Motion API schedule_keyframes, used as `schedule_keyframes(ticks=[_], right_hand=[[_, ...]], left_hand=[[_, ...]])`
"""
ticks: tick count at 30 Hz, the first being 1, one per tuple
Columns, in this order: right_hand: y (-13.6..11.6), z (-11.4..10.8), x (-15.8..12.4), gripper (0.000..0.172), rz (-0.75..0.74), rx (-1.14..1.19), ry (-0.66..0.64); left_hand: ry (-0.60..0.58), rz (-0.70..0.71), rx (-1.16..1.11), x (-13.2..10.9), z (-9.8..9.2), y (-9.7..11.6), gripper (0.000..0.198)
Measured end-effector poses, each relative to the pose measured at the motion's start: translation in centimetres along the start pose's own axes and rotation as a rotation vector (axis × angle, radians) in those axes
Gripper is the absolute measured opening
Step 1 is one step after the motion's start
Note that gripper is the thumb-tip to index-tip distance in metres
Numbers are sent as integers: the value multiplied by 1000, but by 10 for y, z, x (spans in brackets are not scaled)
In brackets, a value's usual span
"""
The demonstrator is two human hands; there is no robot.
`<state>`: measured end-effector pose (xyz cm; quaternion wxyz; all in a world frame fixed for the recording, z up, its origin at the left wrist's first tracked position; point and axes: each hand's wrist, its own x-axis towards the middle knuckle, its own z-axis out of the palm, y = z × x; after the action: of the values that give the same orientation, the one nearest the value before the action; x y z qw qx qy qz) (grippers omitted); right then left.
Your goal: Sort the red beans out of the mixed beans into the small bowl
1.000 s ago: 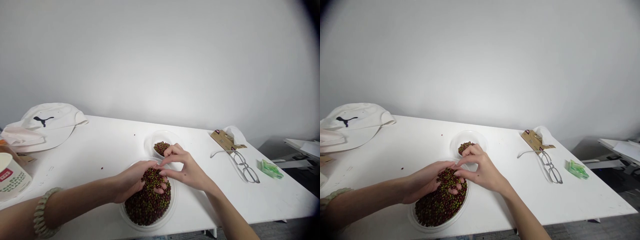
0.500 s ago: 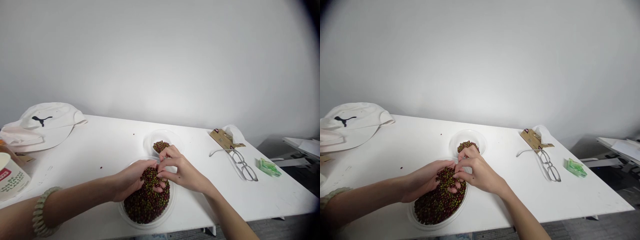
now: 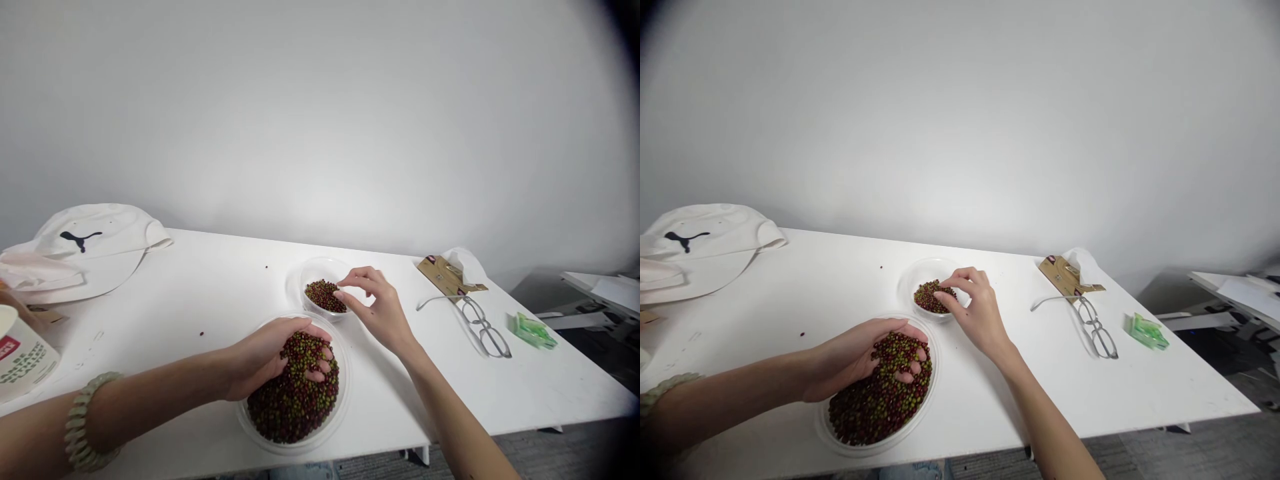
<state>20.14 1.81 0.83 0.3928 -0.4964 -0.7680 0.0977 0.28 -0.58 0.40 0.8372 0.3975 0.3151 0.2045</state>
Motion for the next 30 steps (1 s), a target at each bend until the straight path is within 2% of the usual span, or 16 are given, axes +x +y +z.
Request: schedule_keyframes(ticks=[4, 8, 20, 30], right_hand=[[-14, -5, -4, 6, -133, 136, -331], [-21, -8, -6, 12, -194, 118, -499], [-24, -4, -10, 10, -185, 59, -541], [-24, -4, -11, 9, -216, 53, -527]], left_hand=[[-30, 29, -26, 0, 0, 0, 24], [-78, 37, -36, 1, 1, 1, 23], [-33, 32, -15, 2, -1, 0, 22], [-16, -12, 29, 1, 2, 1, 26]])
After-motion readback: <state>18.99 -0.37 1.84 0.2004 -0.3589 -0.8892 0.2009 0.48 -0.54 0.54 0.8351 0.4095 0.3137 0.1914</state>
